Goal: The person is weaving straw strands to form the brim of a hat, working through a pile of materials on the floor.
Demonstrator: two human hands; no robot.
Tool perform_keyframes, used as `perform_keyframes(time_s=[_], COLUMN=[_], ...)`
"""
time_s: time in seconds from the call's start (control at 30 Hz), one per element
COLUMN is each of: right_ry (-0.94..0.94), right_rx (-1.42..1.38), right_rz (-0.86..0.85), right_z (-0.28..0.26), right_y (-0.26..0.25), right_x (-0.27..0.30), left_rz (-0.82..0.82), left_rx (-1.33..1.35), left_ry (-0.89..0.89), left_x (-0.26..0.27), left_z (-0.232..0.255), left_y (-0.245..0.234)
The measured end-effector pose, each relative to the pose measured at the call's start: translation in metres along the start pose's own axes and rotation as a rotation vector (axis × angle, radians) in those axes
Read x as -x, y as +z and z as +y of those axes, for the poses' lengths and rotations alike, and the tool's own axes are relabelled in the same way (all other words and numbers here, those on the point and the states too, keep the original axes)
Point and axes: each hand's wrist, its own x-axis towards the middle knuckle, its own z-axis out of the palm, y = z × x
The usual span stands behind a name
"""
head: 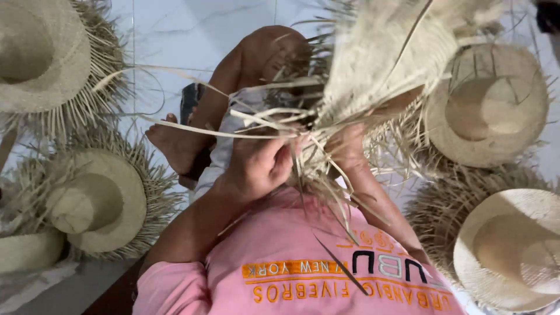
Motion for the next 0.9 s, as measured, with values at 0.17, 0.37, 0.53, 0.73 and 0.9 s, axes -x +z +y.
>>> perform_keyframes(time_s=[0.17, 0.37, 0.53, 0.73, 0.9], right_ry=[0.277, 0.260, 0.242, 0.216, 0.188], right_rx=[0.199, -0.096, -0.333, -0.588, -0.867], right_rz=[-0.144, -0.329, -0.505, -0.736, -0.970], right_z=[-0.052, -0.039, -0.024, -0.020, 0.017], right_y=[0.064, 0.058, 0.051, 0.054, 0.024], right_x=[0.024, -0.016, -0.050, -0.073, -0.099], left_rz=[-0.083, -0.016, -0.099, -0.232, -0.491], left_rx=[0.046, 0.387, 0.663, 0.624, 0.515], left_ry=[-0.023, -0.019, 0.003, -0.059, -0.105], left_x=[-0.013, -0.022, -0.055, -0.074, -0.066], left_z=[0.033, 0.042, 0.067, 0.045, 0.035], left_y=[-0.022, 0.012, 0.035, 0.030, -0.009])
